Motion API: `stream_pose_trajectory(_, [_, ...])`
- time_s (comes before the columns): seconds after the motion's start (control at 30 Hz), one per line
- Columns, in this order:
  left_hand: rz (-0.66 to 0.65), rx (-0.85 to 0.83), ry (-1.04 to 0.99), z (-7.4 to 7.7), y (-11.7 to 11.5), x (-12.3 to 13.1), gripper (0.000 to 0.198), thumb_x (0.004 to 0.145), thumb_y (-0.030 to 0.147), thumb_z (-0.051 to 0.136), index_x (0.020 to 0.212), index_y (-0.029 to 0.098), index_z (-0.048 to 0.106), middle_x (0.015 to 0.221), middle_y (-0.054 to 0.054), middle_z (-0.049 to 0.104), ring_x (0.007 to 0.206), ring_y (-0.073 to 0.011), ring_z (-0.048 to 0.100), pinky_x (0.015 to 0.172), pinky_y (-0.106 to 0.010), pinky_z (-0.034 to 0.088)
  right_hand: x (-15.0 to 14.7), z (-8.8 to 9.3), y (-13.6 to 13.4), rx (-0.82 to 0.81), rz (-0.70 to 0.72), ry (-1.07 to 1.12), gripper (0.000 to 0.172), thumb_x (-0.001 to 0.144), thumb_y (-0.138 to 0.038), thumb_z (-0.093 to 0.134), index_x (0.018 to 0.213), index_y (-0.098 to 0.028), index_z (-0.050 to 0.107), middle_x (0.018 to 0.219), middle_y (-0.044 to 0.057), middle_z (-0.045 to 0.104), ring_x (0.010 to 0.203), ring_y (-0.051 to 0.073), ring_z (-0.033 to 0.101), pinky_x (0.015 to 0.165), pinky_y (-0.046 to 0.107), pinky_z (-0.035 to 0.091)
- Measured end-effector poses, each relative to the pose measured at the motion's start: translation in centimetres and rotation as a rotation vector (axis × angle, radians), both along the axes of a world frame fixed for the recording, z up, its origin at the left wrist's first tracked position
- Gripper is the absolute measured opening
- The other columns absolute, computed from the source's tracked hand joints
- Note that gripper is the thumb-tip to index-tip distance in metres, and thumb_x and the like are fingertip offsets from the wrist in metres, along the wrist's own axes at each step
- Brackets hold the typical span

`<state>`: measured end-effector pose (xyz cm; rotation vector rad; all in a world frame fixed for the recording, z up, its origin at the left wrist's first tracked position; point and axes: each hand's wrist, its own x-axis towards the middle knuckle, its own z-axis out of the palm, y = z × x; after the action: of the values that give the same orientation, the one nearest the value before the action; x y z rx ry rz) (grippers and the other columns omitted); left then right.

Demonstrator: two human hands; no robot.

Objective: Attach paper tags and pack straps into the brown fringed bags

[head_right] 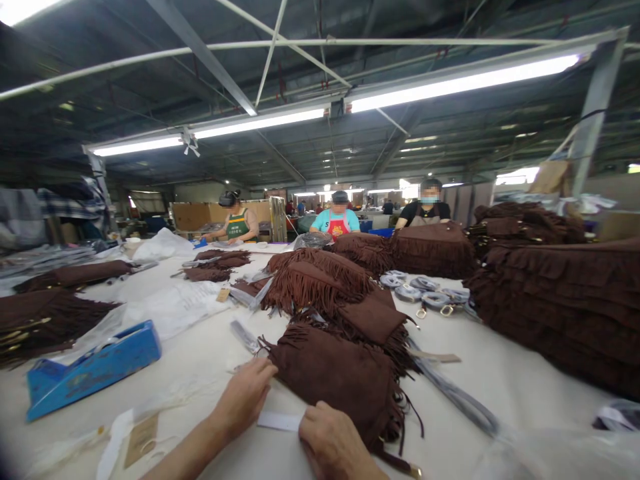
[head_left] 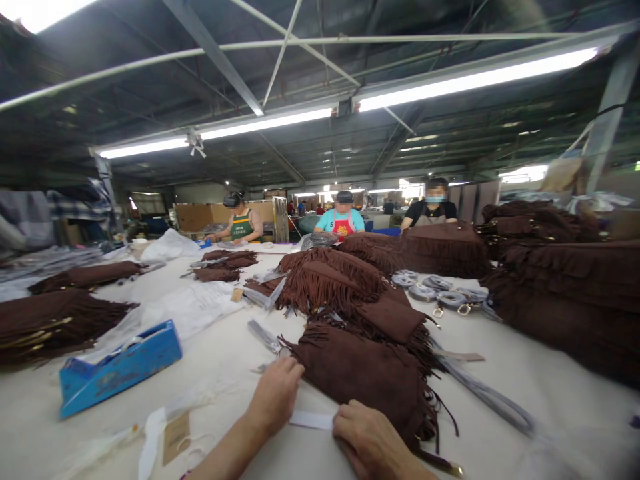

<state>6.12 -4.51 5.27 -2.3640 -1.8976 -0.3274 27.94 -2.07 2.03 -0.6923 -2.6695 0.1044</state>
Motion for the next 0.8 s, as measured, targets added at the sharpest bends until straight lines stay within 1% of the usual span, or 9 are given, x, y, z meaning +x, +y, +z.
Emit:
stream_pose_trajectory(0.1, [0.157,0.005,0.023,0.4,0.9,-1.6,0.035,0.083,0.000,0.034,0.102,0.013,0.060,0.108,-0.017,0.063,0.108,-0.0310,0.054,0.095,-0.049,0.040,0.7,0.5,0.1,-0.145,-0.022,0.127,0.014,0.085,-0.012,0.051,0.082,-0.020,0.063,0.086,0.003,0.067,0.082,0.018,0.061,0.071,0.024,0.043])
stream_pose_trajectory(0.27, [0.228,-0.032,-0.044,0.8,1.3,-1.5,0.024,0.081,0.007,0.045,0.098,0.013,0.061,0.106,-0.017,0.065,0.108,-0.0325,0.055,0.096,-0.047,0.038,0.5,0.8,0.3,-0.362,-0.047,0.336,0.026,0.087,-0.020,0.044,0.103,-0.019,0.065,0.091,0.006,0.069,0.083,0.020,0.064,0.077,0.029,0.047])
stream_pose_trajectory(0.37, [0.226,-0.085,-0.172,1.2,1.0,0.0,0.017,0.083,0.012,0.046,0.088,0.014,0.061,0.091,-0.011,0.068,0.091,-0.0262,0.062,0.080,-0.036,0.047,-0.3,1.2,-0.2,-0.488,-0.039,0.459,0.042,0.086,-0.026,0.046,0.125,-0.017,0.058,0.090,0.006,0.069,0.081,0.021,0.063,0.080,0.032,0.048])
stream_pose_trajectory(0.47, [0.159,-0.152,-0.310,1.0,-0.1,2.3,0.019,0.085,0.016,0.044,0.079,0.017,0.061,0.076,-0.003,0.068,0.075,-0.0174,0.063,0.064,-0.024,0.047,-1.5,1.3,-0.5,-0.792,0.033,0.538,0.057,0.083,-0.035,0.051,0.138,-0.019,0.047,0.087,0.005,0.066,0.073,0.021,0.061,0.066,0.031,0.051])
stream_pose_trajectory(0.53, [0.092,-0.158,-0.462,0.5,-0.9,3.7,0.018,0.084,0.018,0.045,0.083,0.017,0.063,0.081,-0.002,0.070,0.077,-0.0155,0.063,0.065,-0.022,0.047,-2.2,1.0,-0.5,-1.081,0.070,0.628,0.058,0.083,-0.047,0.051,0.135,-0.021,0.048,0.087,0.004,0.063,0.068,0.019,0.059,0.053,0.027,0.050])
stream_pose_trajectory(0.6, [-0.002,-0.175,-0.615,0.0,-1.4,4.4,0.018,0.084,0.021,0.047,0.084,0.017,0.065,0.086,-0.003,0.071,0.081,-0.0161,0.064,0.070,-0.023,0.049,-2.6,0.6,-0.3,-1.236,0.038,0.718,0.053,0.082,-0.057,0.050,0.121,-0.021,0.055,0.082,0.002,0.059,0.063,0.016,0.056,0.048,0.024,0.047])
stream_pose_trajectory(0.67, [-0.084,-0.219,-0.684,-0.3,-1.5,4.3,0.026,0.087,0.025,0.042,0.079,0.016,0.064,0.079,-0.003,0.070,0.074,-0.0169,0.064,0.066,-0.025,0.050,-2.7,0.1,-0.1,-1.202,-0.041,0.766,0.042,0.078,-0.055,0.057,0.101,-0.019,0.059,0.069,-0.002,0.054,0.055,0.012,0.051,0.048,0.021,0.044])
stream_pose_trajectory(0.73, [-0.104,-0.229,-0.658,-0.3,-1.2,3.6,0.035,0.091,0.025,0.031,0.081,0.015,0.063,0.072,-0.004,0.067,0.066,-0.0174,0.063,0.059,-0.027,0.050,-2.7,-0.2,-0.1,-1.174,-0.108,0.777,0.030,0.071,-0.045,0.062,0.086,-0.021,0.053,0.060,-0.006,0.049,0.050,0.011,0.049,0.047,0.020,0.041])
stream_pose_trajectory(0.8, [-0.085,-0.147,-0.635,-0.3,-0.6,2.9,0.028,0.089,0.022,0.035,0.091,0.014,0.062,0.084,-0.007,0.067,0.077,-0.0203,0.063,0.069,-0.031,0.051,-2.7,-0.6,-0.4,-1.247,-0.144,0.749,0.026,0.066,-0.039,0.057,0.084,-0.025,0.046,0.061,-0.007,0.048,0.047,0.012,0.048,0.045,0.022,0.041])
